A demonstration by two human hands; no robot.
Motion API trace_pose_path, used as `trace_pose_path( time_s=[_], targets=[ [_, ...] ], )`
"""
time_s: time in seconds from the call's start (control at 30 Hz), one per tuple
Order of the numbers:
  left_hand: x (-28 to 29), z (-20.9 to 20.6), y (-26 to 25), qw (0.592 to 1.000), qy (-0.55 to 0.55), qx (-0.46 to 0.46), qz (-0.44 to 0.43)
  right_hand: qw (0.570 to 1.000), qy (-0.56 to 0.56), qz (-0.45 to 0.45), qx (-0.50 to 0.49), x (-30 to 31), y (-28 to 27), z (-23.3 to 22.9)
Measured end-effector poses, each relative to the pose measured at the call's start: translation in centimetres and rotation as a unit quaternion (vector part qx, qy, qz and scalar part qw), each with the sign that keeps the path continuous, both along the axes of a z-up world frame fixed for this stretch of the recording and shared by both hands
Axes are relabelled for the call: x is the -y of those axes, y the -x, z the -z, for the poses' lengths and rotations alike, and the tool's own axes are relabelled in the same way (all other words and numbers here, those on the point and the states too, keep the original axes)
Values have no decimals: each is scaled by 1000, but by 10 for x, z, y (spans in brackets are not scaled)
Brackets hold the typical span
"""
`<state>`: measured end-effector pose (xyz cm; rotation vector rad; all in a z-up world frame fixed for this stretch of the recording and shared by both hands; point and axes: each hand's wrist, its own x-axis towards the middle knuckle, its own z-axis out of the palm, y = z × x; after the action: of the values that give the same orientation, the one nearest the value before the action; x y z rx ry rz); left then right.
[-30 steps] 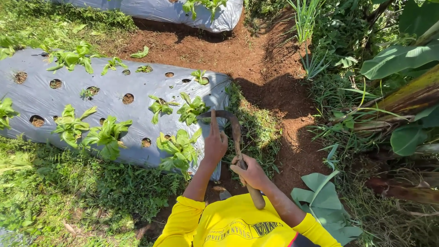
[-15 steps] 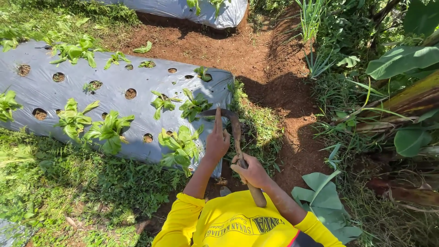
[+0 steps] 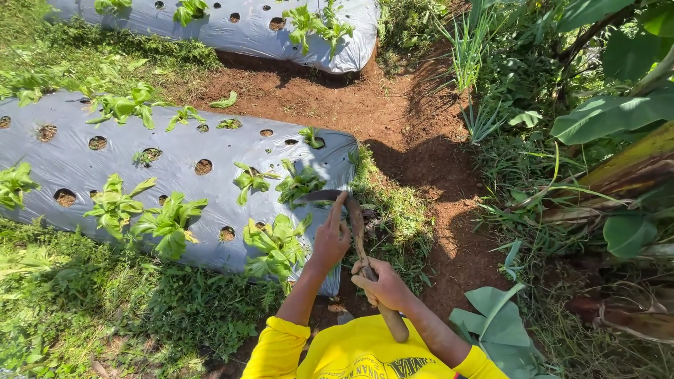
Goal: The person uses a sickle to cut weeds growing between rows of plants covered with plastic mulch. They then gather the cut weeds by hand and move them aside, continuing the weeding process along the row.
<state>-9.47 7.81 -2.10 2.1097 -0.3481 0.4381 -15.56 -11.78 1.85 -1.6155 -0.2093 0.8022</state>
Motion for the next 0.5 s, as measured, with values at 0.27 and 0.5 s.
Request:
trace_pose_path(
  time_s=[0.27, 0.5],
  targets=[
    [-8, 27, 8, 999, 32, 5, 34, 999, -17, -14, -24, 2, 7, -2],
    [-12, 26, 12, 994, 82, -65, 37, 996, -56, -3, -65, 0, 3, 1]
  ],
)
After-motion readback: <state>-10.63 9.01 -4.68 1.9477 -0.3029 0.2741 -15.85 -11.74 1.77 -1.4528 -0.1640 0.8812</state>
